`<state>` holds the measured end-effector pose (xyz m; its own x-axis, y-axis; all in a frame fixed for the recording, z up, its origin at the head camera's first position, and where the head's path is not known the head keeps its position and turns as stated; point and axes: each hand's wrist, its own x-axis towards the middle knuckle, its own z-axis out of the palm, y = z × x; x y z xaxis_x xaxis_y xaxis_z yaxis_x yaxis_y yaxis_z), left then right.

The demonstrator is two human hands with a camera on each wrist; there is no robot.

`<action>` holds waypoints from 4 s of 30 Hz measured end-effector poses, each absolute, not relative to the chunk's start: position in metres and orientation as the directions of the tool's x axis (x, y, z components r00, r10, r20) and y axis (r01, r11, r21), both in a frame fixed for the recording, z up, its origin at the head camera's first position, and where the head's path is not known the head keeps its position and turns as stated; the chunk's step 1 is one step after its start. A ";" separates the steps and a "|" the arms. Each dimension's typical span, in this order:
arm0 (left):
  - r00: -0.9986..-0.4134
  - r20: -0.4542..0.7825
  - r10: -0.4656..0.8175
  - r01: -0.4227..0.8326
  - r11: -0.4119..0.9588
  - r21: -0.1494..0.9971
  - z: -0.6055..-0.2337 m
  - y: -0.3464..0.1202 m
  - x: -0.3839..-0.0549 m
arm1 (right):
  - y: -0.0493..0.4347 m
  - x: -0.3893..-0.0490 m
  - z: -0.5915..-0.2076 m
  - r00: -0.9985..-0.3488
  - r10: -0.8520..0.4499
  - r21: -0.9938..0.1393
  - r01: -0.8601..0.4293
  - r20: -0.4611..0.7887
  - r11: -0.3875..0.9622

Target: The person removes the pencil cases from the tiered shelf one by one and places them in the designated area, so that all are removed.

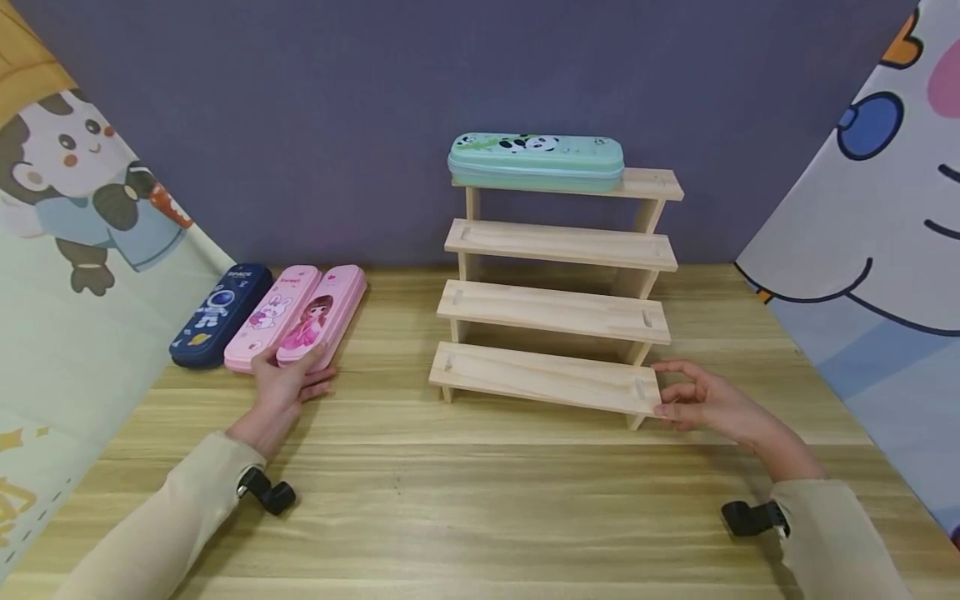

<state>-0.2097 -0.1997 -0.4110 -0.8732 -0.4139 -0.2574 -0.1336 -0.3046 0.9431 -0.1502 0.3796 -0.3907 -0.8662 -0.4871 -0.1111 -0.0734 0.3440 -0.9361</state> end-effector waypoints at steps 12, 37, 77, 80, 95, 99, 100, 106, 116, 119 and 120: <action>-0.886 -0.260 -0.384 -0.118 -0.355 0.927 -0.409 -0.198 -0.208 | 0.379 -0.147 -0.392 -0.870 -0.483 -0.939 -0.078 -0.100 0.334; -0.882 -0.340 -0.325 -0.189 -0.416 0.889 -0.387 -0.205 -0.188 | 0.378 -0.148 -0.390 -0.888 -0.447 -0.918 -0.086 -0.106 0.388; -0.970 -0.100 -0.222 0.008 -0.437 0.899 -0.312 -0.131 -0.246 | 0.381 -0.149 -0.392 -0.877 -0.469 -0.934 -0.080 -0.100 0.348; -0.976 -0.084 -0.203 0.014 -0.438 0.899 -0.307 -0.121 -0.253 | 0.381 -0.149 -0.392 -0.874 -0.478 -0.935 -0.092 -0.089 0.343; -0.997 -0.011 -0.081 0.024 -0.423 0.906 -0.280 -0.063 -0.291 | 0.382 -0.150 -0.393 -0.870 -0.483 -0.934 -0.088 -0.097 0.347; -0.999 0.006 -0.049 0.025 -0.394 0.919 -0.274 -0.050 -0.301 | 0.381 -0.149 -0.393 -0.875 -0.473 -0.931 -0.080 -0.105 0.355; -0.999 0.009 -0.045 0.026 -0.387 0.922 -0.273 -0.048 -0.304 | 0.381 -0.149 -0.393 -0.875 -0.472 -0.931 -0.079 -0.107 0.357; -0.999 0.048 -0.025 0.054 -0.333 0.941 -0.264 -0.036 -0.317 | 0.380 -0.148 -0.392 -0.869 -0.486 -0.930 -0.097 -0.094 0.354; -0.995 0.104 0.011 0.098 -0.250 0.963 -0.256 -0.023 -0.331 | 0.381 -0.150 -0.391 -0.867 -0.490 -0.935 -0.099 -0.087 0.341; -0.993 0.118 0.014 0.111 -0.248 0.962 -0.255 -0.019 -0.335 | 0.381 -0.150 -0.390 -0.862 -0.497 -0.937 -0.092 -0.094 0.336; -0.993 0.119 0.015 0.112 -0.248 0.962 -0.255 -0.018 -0.336 | 0.381 -0.150 -0.390 -0.864 -0.493 -0.936 -0.084 -0.102 0.341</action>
